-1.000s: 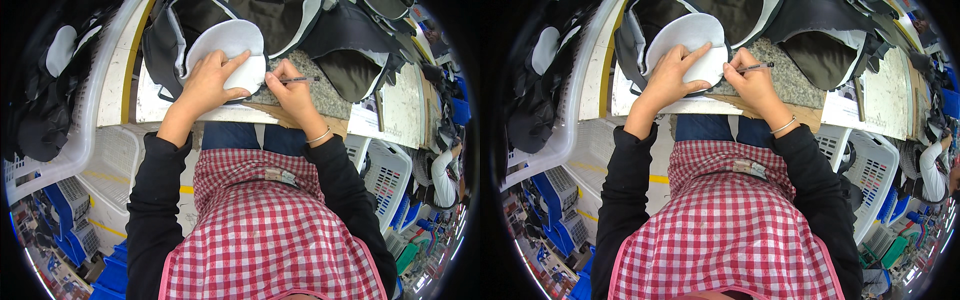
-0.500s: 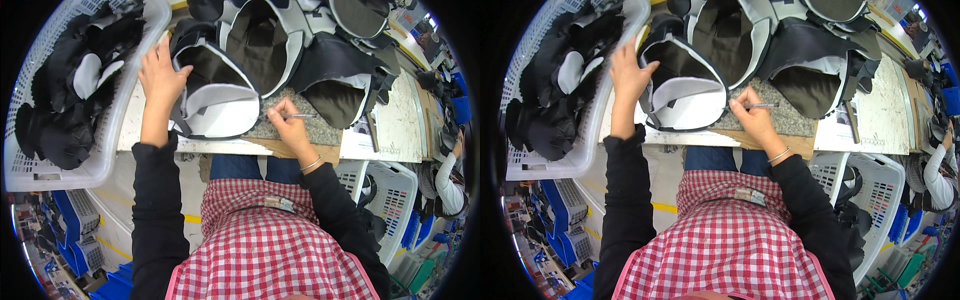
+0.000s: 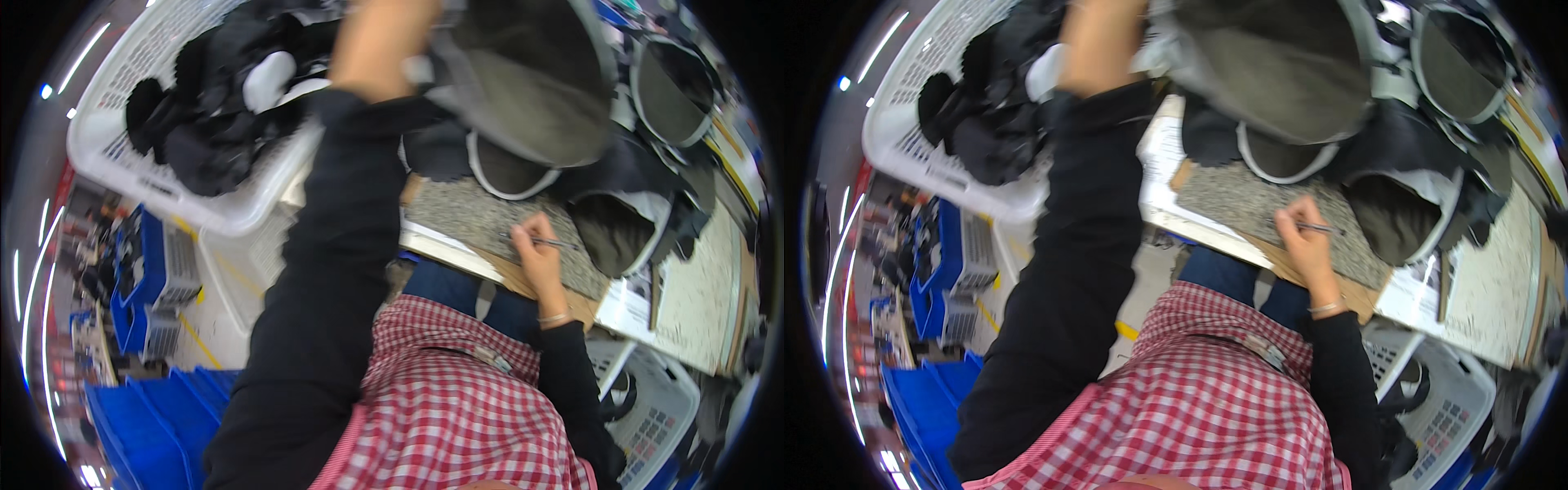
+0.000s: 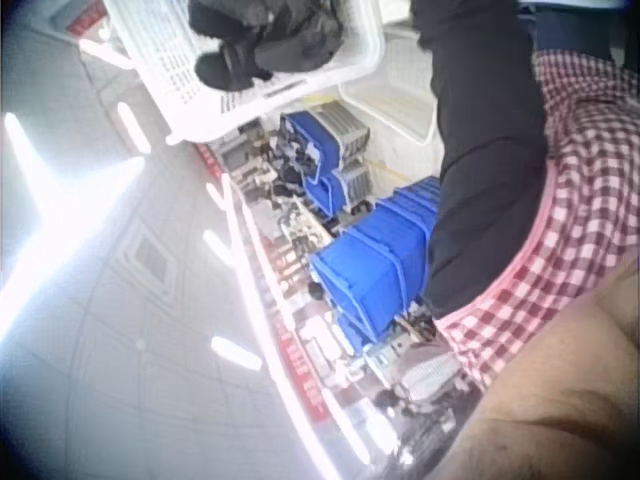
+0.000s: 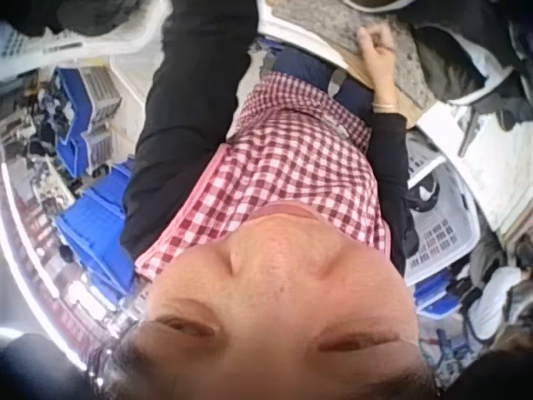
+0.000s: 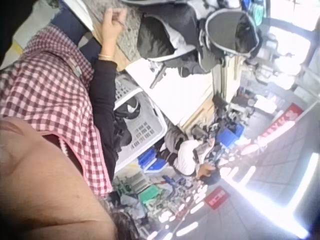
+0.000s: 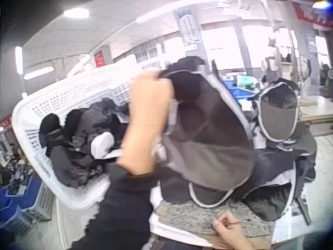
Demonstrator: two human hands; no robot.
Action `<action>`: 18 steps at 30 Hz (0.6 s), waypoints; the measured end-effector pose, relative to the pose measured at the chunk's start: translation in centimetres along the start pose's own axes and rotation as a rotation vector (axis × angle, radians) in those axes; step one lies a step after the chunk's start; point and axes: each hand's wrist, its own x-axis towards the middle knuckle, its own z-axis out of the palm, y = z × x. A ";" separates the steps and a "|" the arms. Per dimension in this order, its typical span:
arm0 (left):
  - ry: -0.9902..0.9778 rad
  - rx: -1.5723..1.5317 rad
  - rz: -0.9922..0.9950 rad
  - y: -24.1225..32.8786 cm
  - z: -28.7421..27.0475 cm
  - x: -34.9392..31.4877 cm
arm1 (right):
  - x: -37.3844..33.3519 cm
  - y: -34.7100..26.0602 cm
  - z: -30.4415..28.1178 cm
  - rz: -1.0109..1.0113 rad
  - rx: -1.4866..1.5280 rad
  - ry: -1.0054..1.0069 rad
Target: The person repeatedly picks black shoe upper parts from a white basket, places them on a work surface, and marks them with a pen. After marking, the parts are returned to the basket. The process is repeated for multiple parts throughout the clip.
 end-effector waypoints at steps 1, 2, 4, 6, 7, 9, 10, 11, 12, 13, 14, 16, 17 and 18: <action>-0.045 -0.110 0.021 1.1 3.2 0.3 | 0.1 0.0 -0.1 0.013 -0.009 0.006; -0.085 -0.205 0.038 1.3 6.0 -0.1 | 0.1 0.0 0.0 0.000 0.040 -0.004; -0.082 -0.227 0.103 -0.7 9.7 -2.1 | 0.1 0.0 -0.1 0.025 0.060 -0.016; -0.049 -0.173 0.170 -4.2 10.9 -5.8 | 0.1 0.0 -0.2 0.059 0.048 -0.025; -0.042 -0.153 0.205 -6.2 10.8 -7.7 | 0.0 0.0 -0.3 0.075 0.066 -0.019; 0.020 -0.001 0.175 -11.8 8.2 -11.0 | 0.0 -0.1 -0.4 0.077 0.052 -0.025; 0.001 0.069 -0.019 -15.1 6.1 -12.9 | 0.1 -0.1 -0.5 0.085 0.049 -0.043; 0.000 0.299 -0.061 -19.0 2.9 -14.3 | 0.1 -0.2 -0.5 0.092 0.034 -0.059; -0.113 0.578 -0.177 -22.5 0.0 -16.3 | 0.2 -0.2 -0.5 0.101 0.022 -0.055; -0.167 0.726 -0.257 -25.8 -2.5 -18.0 | 0.4 -0.2 -0.4 0.103 0.019 -0.058; -0.288 0.890 -0.287 -28.8 -4.6 -19.6 | 0.5 -0.3 -0.3 0.096 0.022 -0.058; -0.440 1.014 -0.200 -33.6 -7.7 -21.6 | 0.7 -0.4 -0.2 0.118 -0.007 -0.072; -0.522 0.919 -0.256 -35.5 -8.9 -21.2 | 0.7 -0.4 -0.1 0.125 -0.023 -0.073; -0.647 0.855 -0.322 -36.9 -9.9 -20.2 | 0.7 -0.5 -0.1 0.131 -0.046 -0.077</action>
